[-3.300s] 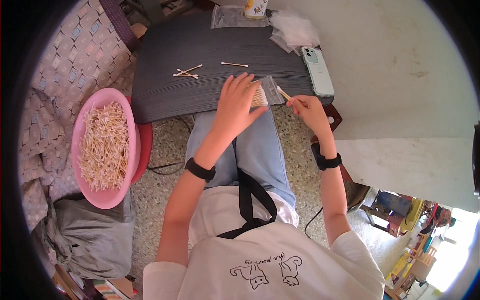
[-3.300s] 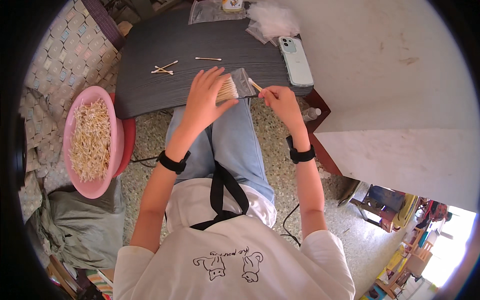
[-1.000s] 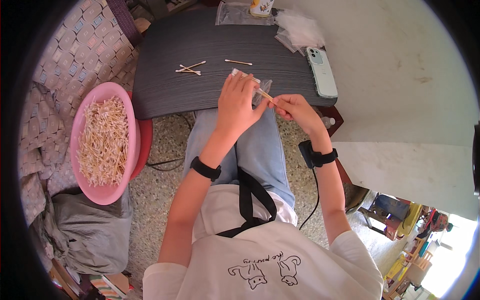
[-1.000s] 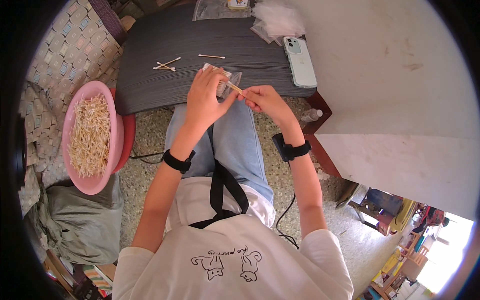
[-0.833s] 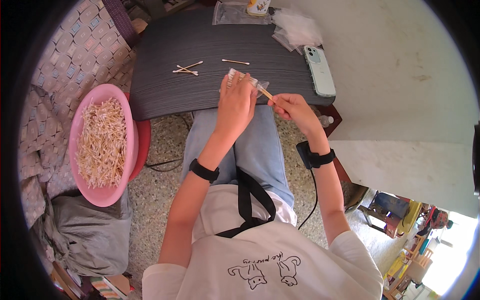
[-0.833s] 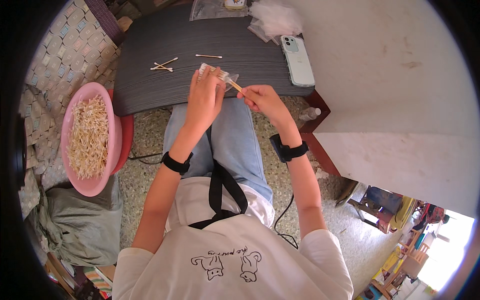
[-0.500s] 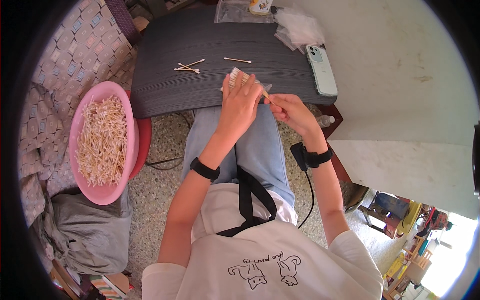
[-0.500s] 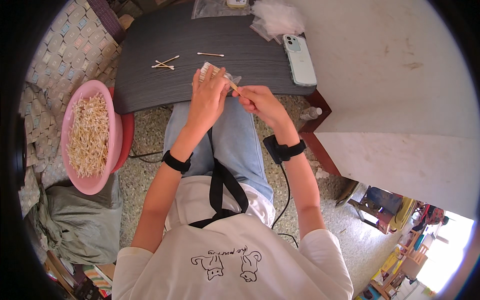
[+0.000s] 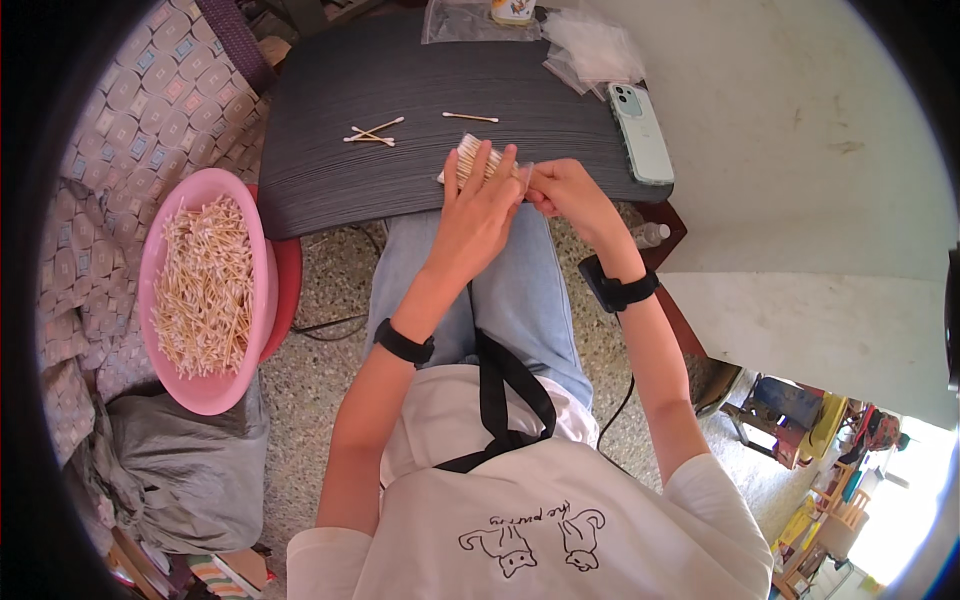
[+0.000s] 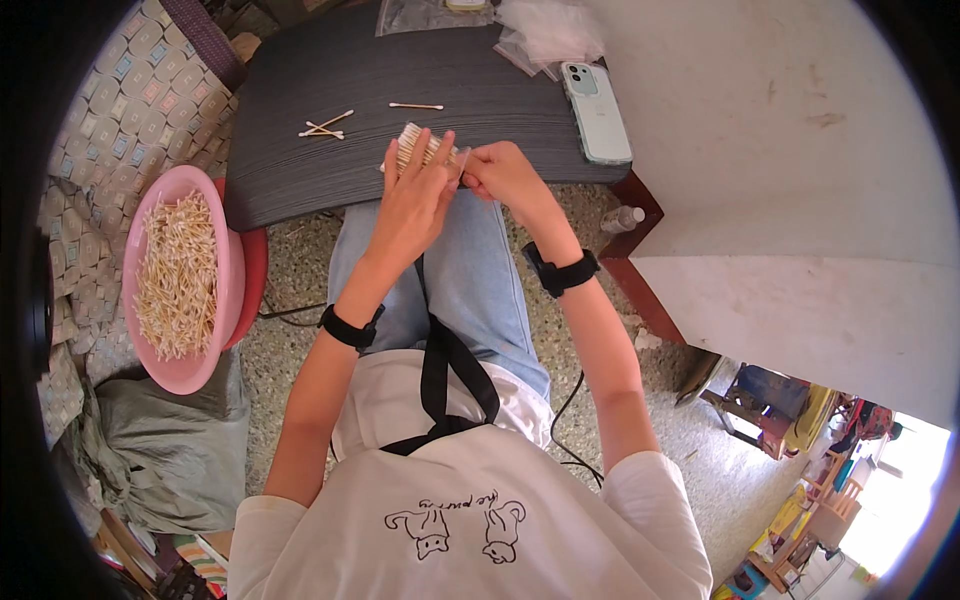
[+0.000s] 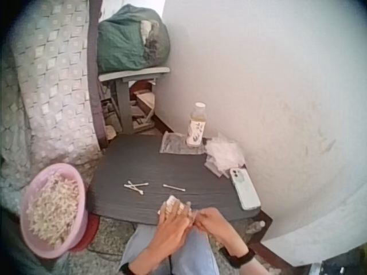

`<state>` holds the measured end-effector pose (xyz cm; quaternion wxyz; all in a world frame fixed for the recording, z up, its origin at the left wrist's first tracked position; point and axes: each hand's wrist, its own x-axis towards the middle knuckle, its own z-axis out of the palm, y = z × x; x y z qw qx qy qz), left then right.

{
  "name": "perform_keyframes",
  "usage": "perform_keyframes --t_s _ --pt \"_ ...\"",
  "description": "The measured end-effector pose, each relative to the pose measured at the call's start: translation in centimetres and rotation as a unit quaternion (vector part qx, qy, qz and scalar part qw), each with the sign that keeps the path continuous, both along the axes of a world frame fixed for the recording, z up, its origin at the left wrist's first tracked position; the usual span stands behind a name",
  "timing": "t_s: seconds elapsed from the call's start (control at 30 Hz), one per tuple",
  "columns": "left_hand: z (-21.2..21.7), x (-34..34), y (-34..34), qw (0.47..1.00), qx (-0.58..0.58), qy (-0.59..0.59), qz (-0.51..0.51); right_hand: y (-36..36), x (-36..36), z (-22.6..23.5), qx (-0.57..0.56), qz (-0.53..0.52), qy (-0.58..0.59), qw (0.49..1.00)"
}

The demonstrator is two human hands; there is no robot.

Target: The person removes cotton swabs from a pink bowl, aligns them on a table, and places them into small plastic bags by hand.

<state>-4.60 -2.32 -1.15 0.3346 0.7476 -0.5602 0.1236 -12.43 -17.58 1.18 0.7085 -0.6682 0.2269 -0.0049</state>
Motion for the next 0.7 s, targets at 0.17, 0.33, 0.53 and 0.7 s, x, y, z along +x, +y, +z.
perform_keyframes --t_s 0.17,0.33,0.53,0.7 --pt "-0.1 0.2 0.1 1.0 0.027 0.004 0.004 1.3 0.2 0.2 -0.175 -0.044 0.021 0.983" --pt "0.1 0.1 0.0 0.999 0.018 0.026 0.003 2.6 -1.5 -0.1 -0.062 -0.15 -0.04 0.986" --pt "-0.2 0.2 -0.1 1.0 0.014 0.014 0.003 2.8 -1.0 -0.9 -0.088 -0.182 -0.1 0.974" --pt "-0.5 0.1 -0.3 1.0 0.019 0.013 0.002 2.7 0.0 -1.4 -0.134 -0.184 -0.105 0.968"
